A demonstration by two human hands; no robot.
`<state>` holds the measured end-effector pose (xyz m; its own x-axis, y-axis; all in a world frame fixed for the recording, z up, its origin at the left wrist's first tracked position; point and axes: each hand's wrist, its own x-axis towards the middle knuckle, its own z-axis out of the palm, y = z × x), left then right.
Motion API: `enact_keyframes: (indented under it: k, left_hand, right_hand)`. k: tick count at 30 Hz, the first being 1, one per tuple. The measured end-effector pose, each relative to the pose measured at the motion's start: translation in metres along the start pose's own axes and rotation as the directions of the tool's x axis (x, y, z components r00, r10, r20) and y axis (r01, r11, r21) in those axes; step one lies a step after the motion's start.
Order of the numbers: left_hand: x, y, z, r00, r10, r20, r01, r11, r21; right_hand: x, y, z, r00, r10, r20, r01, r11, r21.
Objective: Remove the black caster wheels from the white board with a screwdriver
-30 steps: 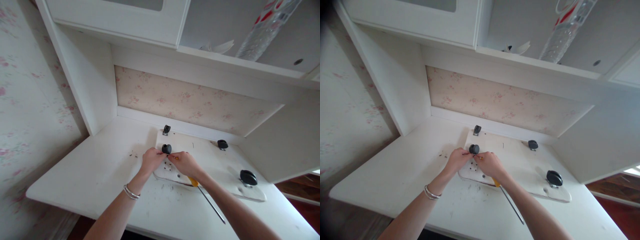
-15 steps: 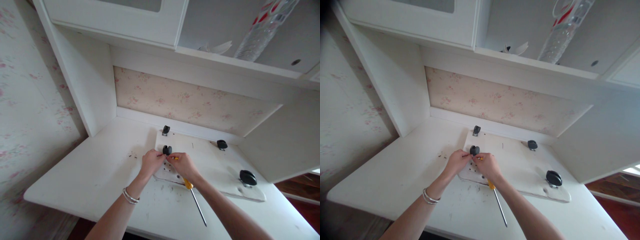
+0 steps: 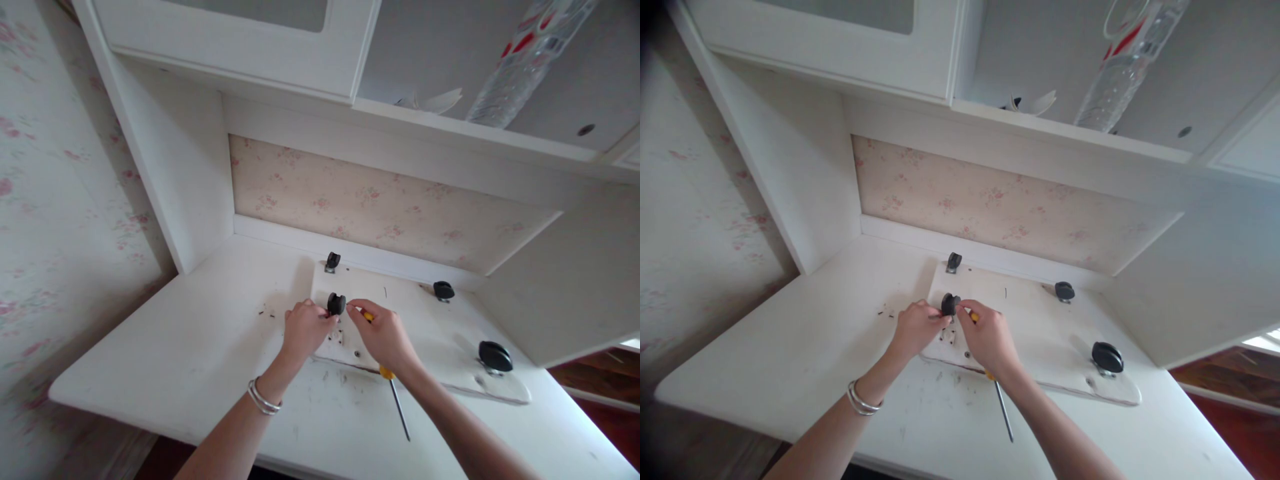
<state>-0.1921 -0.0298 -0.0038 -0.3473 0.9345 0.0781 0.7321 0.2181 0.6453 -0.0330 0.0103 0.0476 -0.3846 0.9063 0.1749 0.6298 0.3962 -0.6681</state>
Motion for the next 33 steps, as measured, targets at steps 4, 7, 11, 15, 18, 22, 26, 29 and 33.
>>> enact_keyframes:
  k: [4,7,11,15,18,22,26,29,33]
  left_hand:
    - [-0.003,0.009,0.004,0.997,0.012,-0.073,-0.008,0.999,0.046]
    - [-0.003,0.014,0.008,0.994,0.030,-0.106,-0.023,0.998,0.065]
    - [0.001,0.016,0.009,0.991,0.059,-0.121,-0.048,0.995,0.087]
    - [0.012,0.002,-0.002,0.989,0.063,-0.131,-0.049,0.993,0.109]
    - [0.028,-0.022,-0.021,0.985,0.059,-0.160,-0.036,0.989,0.144]
    - [0.060,-0.069,-0.045,0.974,0.018,-0.224,0.032,0.976,0.216]
    - [0.088,-0.119,-0.056,0.962,-0.065,-0.266,0.146,0.943,0.299]
    - [0.102,-0.150,-0.061,0.954,-0.128,-0.272,0.221,0.912,0.347]
    - [0.114,-0.181,-0.065,0.940,-0.190,-0.282,0.290,0.881,0.373]
  right_hand:
    - [-0.004,0.004,-0.015,0.998,0.061,-0.024,-0.060,0.998,0.035]
    - [-0.010,0.010,-0.020,0.993,0.119,-0.018,-0.118,0.992,0.049]
    - [-0.019,0.013,-0.024,0.983,0.181,0.018,-0.182,0.982,0.050]
    - [-0.024,0.009,-0.026,0.996,0.082,0.019,-0.082,0.997,0.012]
    - [-0.033,0.002,-0.023,0.994,-0.101,0.049,0.105,0.991,-0.083]
    - [-0.058,-0.008,0.001,0.933,-0.322,0.159,0.359,0.847,-0.392]
    - [-0.084,-0.028,0.048,0.846,-0.454,0.279,0.530,0.659,-0.535]
    - [-0.091,-0.052,0.085,0.789,-0.435,0.435,0.615,0.585,-0.529]
    - [-0.072,-0.085,0.123,0.769,-0.278,0.575,0.601,0.619,-0.505]
